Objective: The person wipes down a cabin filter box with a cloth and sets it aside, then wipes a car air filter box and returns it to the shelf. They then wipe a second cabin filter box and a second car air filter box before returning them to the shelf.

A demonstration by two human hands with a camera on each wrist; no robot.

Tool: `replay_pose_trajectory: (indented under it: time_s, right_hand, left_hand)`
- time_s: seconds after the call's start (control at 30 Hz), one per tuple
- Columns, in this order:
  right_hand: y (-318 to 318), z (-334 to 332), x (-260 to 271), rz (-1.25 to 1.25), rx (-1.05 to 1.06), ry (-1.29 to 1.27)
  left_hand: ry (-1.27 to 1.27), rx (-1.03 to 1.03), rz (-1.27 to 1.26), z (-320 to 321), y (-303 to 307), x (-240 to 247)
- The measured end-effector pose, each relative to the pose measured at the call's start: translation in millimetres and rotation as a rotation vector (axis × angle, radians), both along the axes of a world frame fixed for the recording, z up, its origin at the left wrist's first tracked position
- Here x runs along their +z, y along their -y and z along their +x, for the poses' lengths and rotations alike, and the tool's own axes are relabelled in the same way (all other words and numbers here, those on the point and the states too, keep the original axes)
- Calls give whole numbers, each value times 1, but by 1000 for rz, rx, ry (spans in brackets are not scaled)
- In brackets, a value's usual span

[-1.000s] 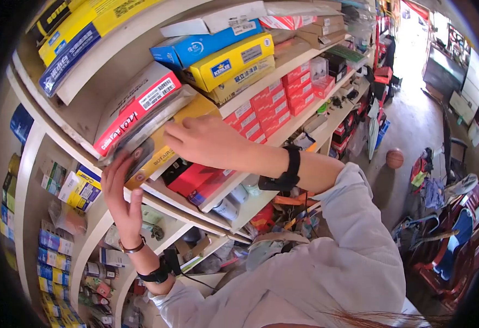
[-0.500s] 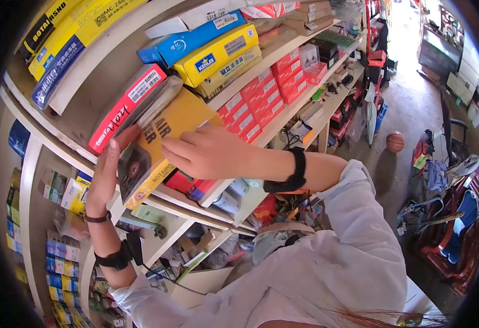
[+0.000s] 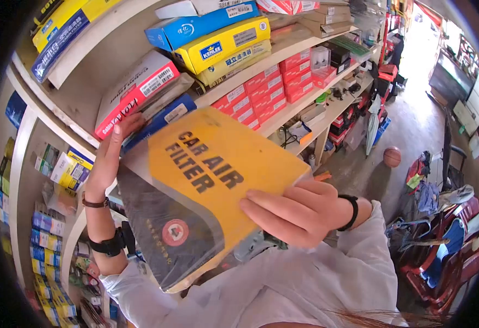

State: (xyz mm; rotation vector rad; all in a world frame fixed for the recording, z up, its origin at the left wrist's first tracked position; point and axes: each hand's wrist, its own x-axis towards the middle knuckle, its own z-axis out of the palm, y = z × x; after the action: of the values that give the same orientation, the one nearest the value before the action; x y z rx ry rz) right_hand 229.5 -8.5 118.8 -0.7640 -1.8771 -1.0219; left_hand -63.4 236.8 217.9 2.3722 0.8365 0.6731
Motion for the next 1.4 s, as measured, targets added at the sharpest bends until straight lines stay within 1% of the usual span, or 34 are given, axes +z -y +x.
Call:
replay_pose_trajectory:
  time_s: [0.03,0.07,0.17,0.2,0.23,0.27,0.3,0.33,0.37,0.4,0.43,0.47,0.5,0.53,0.57,0.6,0.63,0.67,0.7,0.73,0.8,0.83,0.87,0.9,0.93,1.0,1.07,1.1,1.17,1.2,1.27,1.3,1.37,1.4]
  right_hand:
    - [2,2,-3,-44,7,-41]
    - [4,5,-6,-91,19,-81]
    - [-1,16,-31,-230,69,-102]
    - [-6,20,-43,-281,89,-133]
    - [-8,24,-54,-288,133,-117]
    - [-7,27,-65,-319,97,-137]
    - [-7,32,-76,-351,58,-160]
    - [-7,36,-86,-359,94,-157]
    - [-6,40,-96,-363,51,-123]
    - [-6,44,-105,-369,4,-93]
    - [-7,48,-113,-385,27,-101]
    - [-6,52,-121,-402,49,-57]
    - [-4,53,-130,-422,70,-12]
    - [-5,53,-141,-448,91,-18]
    - [-8,52,-154,-458,173,-14]
    - [-9,53,-164,-470,255,-9]
    - [-8,54,-173,-501,270,-13]
    - [-6,56,-180,-652,267,-4]
    - [-4,58,-187,-802,262,6]
    - [-6,60,-195,-834,272,3]
    - [-11,62,-210,-1212,341,-333]
    - [-13,67,-221,-1244,347,-345]
    - [-15,75,-233,-1313,297,-539]
    - [-18,79,-241,-1370,237,-734]
    - [-21,79,-240,-1388,229,-746]
    - [-21,72,-222,-1152,226,-738]
    - [-11,59,-206,-1245,413,-545]
    - [-5,51,-210,-1240,392,-560]
    - [4,41,-227,-1470,726,-191]
    - [4,46,-228,-1459,705,-211]
    - [3,56,-230,-1381,583,-101]
    - [1,63,-229,-1373,564,-123]
    - [-8,84,-230,-1400,316,-216]
    - [-11,93,-236,-1394,299,-240]
  left_hand:
    - [73,3,28,1,4,-6]
    - [79,28,19,3,9,-8]
    - [15,127,217,0,28,-13]
    - [39,155,233,-5,31,-21]
    - [134,222,210,-8,41,-33]
    - [227,286,191,-10,52,-49]
    - [386,324,248,-15,59,-75]
    - [477,488,261,-22,65,-110]
    - [526,601,341,-20,77,-147]
    - [625,699,131,-9,100,-177]
    - [736,784,-219,6,125,-200]
    - [763,652,-363,13,143,-227]
    - [952,797,-699,33,166,-238]
    - [1093,694,-948,40,179,-257]
    - [1236,577,-1195,40,188,-278]
    - [1238,612,-1208,40,195,-290]
    - [1267,597,-1294,40,203,-300]
    - [1295,579,-1382,41,211,-308]
    - [1333,662,-1406,42,215,-312]
    - [1333,693,-1425,45,219,-318]
    - [1344,831,-1196,50,225,-328]
    - [1343,802,-1140,53,227,-328]
    - [1330,830,-1157,57,229,-330]
    - [1335,825,-1112,62,230,-332]
    - [1338,813,-1068,67,230,-335]
    - [1322,802,-1084,78,229,-345]
    - [1311,841,-1063,93,227,-353]
    - [1295,826,-1079,102,226,-353]
    - [1272,824,-1040,118,221,-348]
    - [1254,800,-1051,123,219,-345]
    - [1283,774,-987,131,219,-337]
    - [1252,752,-999,132,218,-332]
    - [1248,730,-1007,140,216,-319]
    - [1265,719,-1002,143,214,-316]
